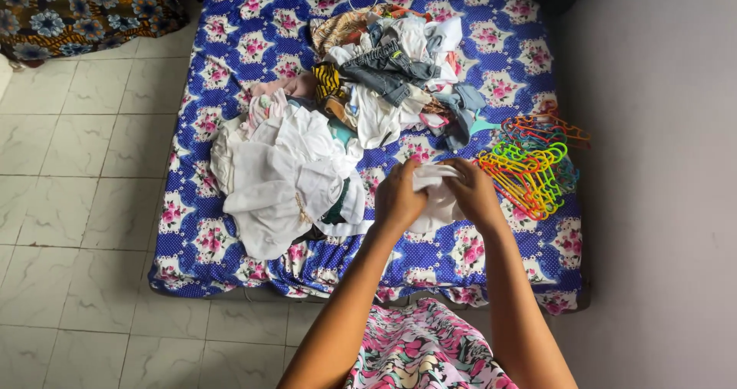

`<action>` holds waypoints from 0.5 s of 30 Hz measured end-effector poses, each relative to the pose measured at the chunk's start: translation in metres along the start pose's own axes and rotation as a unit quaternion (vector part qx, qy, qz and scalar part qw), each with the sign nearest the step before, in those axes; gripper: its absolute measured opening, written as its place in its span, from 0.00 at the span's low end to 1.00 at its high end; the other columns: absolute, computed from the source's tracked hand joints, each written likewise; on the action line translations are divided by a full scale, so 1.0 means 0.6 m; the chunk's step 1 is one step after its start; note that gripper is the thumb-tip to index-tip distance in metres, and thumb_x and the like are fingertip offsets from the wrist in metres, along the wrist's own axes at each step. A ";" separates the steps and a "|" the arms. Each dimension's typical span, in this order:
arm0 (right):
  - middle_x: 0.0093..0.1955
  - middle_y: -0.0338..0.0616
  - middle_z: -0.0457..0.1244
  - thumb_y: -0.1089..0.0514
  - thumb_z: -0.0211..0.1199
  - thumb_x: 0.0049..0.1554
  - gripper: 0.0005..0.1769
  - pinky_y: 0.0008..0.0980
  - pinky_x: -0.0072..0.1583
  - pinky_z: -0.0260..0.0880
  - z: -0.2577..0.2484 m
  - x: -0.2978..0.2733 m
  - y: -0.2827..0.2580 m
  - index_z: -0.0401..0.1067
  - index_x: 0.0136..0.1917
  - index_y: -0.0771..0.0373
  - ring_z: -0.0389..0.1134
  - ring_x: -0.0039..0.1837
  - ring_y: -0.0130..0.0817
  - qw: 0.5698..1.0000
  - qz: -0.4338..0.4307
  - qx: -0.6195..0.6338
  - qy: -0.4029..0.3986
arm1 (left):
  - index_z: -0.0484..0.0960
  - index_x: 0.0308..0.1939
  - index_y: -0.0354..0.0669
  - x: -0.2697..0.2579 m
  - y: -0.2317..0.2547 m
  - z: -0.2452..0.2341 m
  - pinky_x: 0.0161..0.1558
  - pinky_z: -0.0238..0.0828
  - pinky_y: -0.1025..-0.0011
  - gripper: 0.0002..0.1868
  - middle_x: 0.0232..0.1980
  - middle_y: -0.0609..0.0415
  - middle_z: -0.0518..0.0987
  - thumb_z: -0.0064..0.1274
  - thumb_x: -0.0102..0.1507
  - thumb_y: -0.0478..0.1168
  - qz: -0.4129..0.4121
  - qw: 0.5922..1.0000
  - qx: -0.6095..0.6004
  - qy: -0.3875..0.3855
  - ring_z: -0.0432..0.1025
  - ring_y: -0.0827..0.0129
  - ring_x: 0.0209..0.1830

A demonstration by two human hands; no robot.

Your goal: Hanging baby clothes on hangers and placing them in a wardrobe.

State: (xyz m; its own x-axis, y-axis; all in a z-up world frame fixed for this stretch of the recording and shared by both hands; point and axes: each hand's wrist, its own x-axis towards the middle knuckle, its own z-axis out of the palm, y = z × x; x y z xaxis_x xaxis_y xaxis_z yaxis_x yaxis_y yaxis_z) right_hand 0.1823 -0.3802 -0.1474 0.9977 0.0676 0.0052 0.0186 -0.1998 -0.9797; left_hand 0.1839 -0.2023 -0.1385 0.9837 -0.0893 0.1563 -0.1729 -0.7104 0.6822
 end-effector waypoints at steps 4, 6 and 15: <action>0.51 0.44 0.72 0.58 0.67 0.56 0.20 0.31 0.54 0.72 -0.004 -0.012 -0.062 0.73 0.61 0.65 0.72 0.51 0.30 0.997 0.030 -0.069 -0.036 | 0.83 0.47 0.41 0.006 -0.031 0.014 0.47 0.74 0.57 0.19 0.47 0.41 0.80 0.58 0.52 0.34 -0.052 0.997 -0.039 0.028 0.77 0.47 0.46; 0.49 0.48 0.72 0.53 0.71 0.57 0.22 0.34 0.51 0.71 -0.001 -0.017 -0.083 0.75 0.61 0.64 0.70 0.49 0.32 0.989 0.102 -0.093 -0.054 | 0.82 0.50 0.38 0.009 -0.061 0.035 0.47 0.77 0.60 0.18 0.47 0.41 0.83 0.53 0.55 0.34 -0.045 0.987 -0.156 0.000 0.80 0.51 0.44; 0.55 0.58 0.70 0.61 0.76 0.47 0.23 0.40 0.55 0.72 0.007 -0.028 -0.014 0.78 0.56 0.66 0.73 0.53 0.50 0.951 -0.107 -0.270 0.107 | 0.77 0.54 0.33 0.012 -0.018 0.013 0.49 0.75 0.60 0.18 0.47 0.41 0.84 0.49 0.61 0.37 -0.061 0.934 -0.326 -0.132 0.80 0.52 0.46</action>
State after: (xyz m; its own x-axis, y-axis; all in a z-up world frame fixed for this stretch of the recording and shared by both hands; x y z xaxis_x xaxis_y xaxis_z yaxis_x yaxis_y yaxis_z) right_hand 0.1651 -0.3754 -0.1402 0.9566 -0.0246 0.2903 0.1967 -0.6805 -0.7058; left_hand 0.1932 -0.2007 -0.1502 0.9615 -0.2647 -0.0736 0.0318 -0.1588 0.9868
